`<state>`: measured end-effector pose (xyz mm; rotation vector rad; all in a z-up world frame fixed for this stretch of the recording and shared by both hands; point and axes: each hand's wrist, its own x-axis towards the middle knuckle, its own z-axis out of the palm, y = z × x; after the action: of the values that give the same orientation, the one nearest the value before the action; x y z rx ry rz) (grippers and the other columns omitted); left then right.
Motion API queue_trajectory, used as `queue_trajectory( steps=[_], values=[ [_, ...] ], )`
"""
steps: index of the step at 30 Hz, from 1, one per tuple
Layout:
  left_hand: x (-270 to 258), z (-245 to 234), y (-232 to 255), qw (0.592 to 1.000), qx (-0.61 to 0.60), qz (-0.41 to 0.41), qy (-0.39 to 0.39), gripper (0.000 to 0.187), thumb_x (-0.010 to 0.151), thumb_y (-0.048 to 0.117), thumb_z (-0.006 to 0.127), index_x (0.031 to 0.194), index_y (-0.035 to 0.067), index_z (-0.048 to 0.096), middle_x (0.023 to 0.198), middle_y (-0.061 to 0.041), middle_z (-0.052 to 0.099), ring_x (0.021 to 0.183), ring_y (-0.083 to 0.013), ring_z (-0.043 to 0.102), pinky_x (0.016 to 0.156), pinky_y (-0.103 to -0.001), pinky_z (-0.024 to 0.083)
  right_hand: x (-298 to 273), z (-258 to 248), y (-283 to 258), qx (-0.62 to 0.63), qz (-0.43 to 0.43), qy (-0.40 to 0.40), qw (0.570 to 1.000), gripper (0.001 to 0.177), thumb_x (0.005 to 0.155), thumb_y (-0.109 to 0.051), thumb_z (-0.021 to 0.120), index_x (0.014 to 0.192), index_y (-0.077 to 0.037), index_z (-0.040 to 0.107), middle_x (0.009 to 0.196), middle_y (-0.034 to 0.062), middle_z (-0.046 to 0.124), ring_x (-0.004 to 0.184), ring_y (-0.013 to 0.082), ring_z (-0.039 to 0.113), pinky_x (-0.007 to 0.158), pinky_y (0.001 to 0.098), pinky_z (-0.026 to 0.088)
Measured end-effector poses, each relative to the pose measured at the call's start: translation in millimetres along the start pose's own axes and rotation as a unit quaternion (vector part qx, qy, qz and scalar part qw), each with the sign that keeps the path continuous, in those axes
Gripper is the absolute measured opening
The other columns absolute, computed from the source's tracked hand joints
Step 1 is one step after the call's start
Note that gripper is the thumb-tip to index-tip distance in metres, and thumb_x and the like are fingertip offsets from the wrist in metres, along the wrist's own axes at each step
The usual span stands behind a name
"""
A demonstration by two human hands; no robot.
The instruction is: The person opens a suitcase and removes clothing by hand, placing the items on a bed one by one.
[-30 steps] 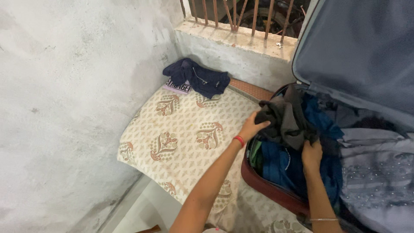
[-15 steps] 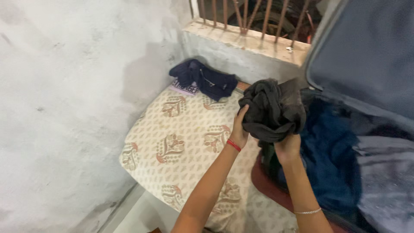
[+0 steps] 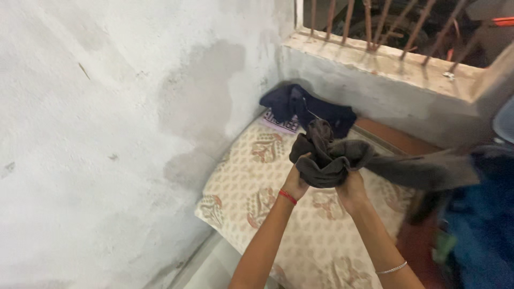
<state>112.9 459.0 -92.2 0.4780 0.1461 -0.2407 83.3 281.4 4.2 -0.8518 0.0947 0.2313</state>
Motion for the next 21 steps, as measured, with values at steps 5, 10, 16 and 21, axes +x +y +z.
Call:
queue_trajectory(
  steps=[5,10,16,21],
  values=[
    [23,-36,55,0.997,-0.061,0.034,-0.039,0.029,0.101,0.031,0.063,0.128,0.02,0.068,0.116,0.0,0.073,0.115,-0.018,0.066,0.107,-0.037,0.051,53,47,38,0.008,0.016,-0.011,1.0,0.037,0.109,-0.022,0.036,0.136,-0.003,0.052,0.141,0.0104,0.055,0.133,0.0217,0.051,0.115,0.0415,0.041],
    [36,-41,97,0.998,-0.041,0.051,0.01,0.035,0.099,0.036,0.059,0.128,0.019,0.069,0.121,0.0,0.074,0.118,-0.0184,0.065,0.109,-0.038,0.048,90,82,53,0.042,0.05,0.016,0.998,0.039,0.109,-0.023,0.035,0.137,-0.001,0.049,0.142,0.0122,0.054,0.132,0.0226,0.052,0.115,0.0409,0.04],
    [109,-29,124,0.996,-0.055,0.042,-0.047,0.03,0.104,0.032,0.059,0.126,0.014,0.069,0.123,0.0,0.072,0.118,-0.0166,0.065,0.11,-0.036,0.049,135,101,23,0.011,0.012,0.042,0.999,0.043,0.107,-0.027,0.039,0.143,-0.005,0.047,0.148,0.0094,0.05,0.134,0.0214,0.05,0.116,0.0391,0.04],
    [190,36,151,0.995,-0.038,-0.001,-0.089,0.028,0.104,0.034,0.06,0.12,0.014,0.072,0.116,0.0,0.074,0.111,-0.0158,0.068,0.104,-0.033,0.051,206,99,-27,0.04,-0.009,0.074,0.996,0.042,0.107,-0.026,0.038,0.143,-0.007,0.049,0.147,0.009,0.05,0.135,0.0206,0.049,0.117,0.0396,0.04]
  ],
)
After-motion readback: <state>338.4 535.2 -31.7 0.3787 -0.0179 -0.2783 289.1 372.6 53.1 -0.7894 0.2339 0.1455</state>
